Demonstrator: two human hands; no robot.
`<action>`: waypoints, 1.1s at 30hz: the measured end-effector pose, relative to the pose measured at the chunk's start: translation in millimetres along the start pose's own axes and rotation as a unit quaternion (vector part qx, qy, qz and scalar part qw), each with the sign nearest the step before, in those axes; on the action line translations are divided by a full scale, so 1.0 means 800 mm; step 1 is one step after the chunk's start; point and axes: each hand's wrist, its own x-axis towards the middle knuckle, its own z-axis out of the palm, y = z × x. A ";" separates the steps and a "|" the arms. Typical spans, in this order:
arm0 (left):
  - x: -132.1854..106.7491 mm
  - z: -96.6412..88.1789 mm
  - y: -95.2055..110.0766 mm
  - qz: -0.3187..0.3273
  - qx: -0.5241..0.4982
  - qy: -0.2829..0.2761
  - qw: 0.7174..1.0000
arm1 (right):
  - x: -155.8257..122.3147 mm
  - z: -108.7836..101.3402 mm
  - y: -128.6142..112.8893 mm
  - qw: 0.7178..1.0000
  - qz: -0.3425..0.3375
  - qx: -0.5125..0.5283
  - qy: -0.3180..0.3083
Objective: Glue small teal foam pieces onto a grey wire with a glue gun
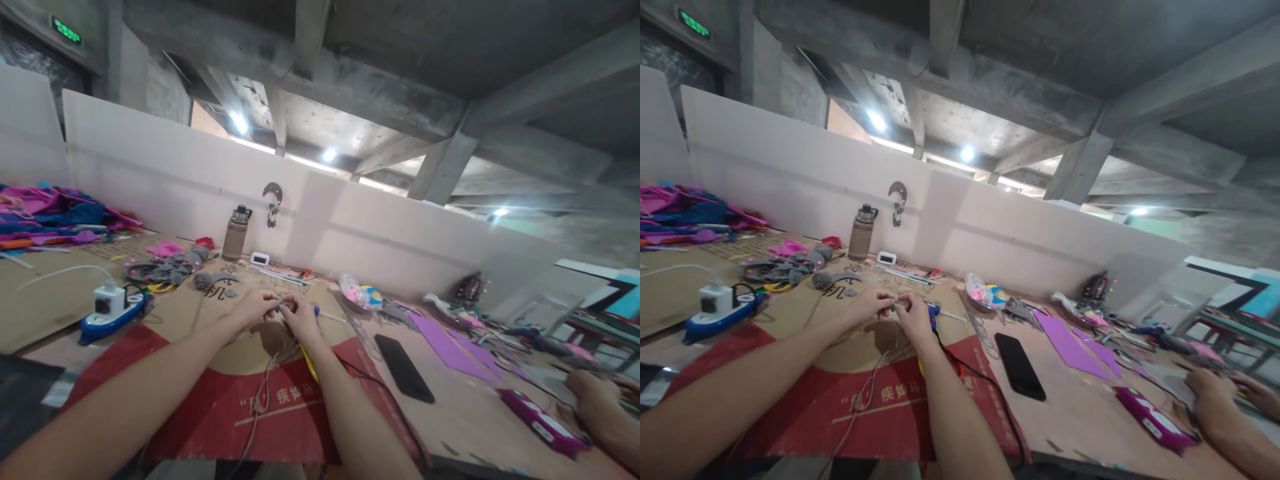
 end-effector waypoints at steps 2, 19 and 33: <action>0.000 0.000 0.000 0.003 0.005 0.002 1.000 | 0.001 -0.002 -0.002 1.000 0.001 -0.002 0.006; -0.002 0.004 0.016 0.020 -0.055 0.051 0.997 | -0.009 -0.010 -0.020 0.998 0.028 -0.007 0.057; -0.005 -0.001 0.028 0.018 -0.063 0.012 0.998 | -0.011 -0.016 -0.037 0.995 0.052 0.058 0.065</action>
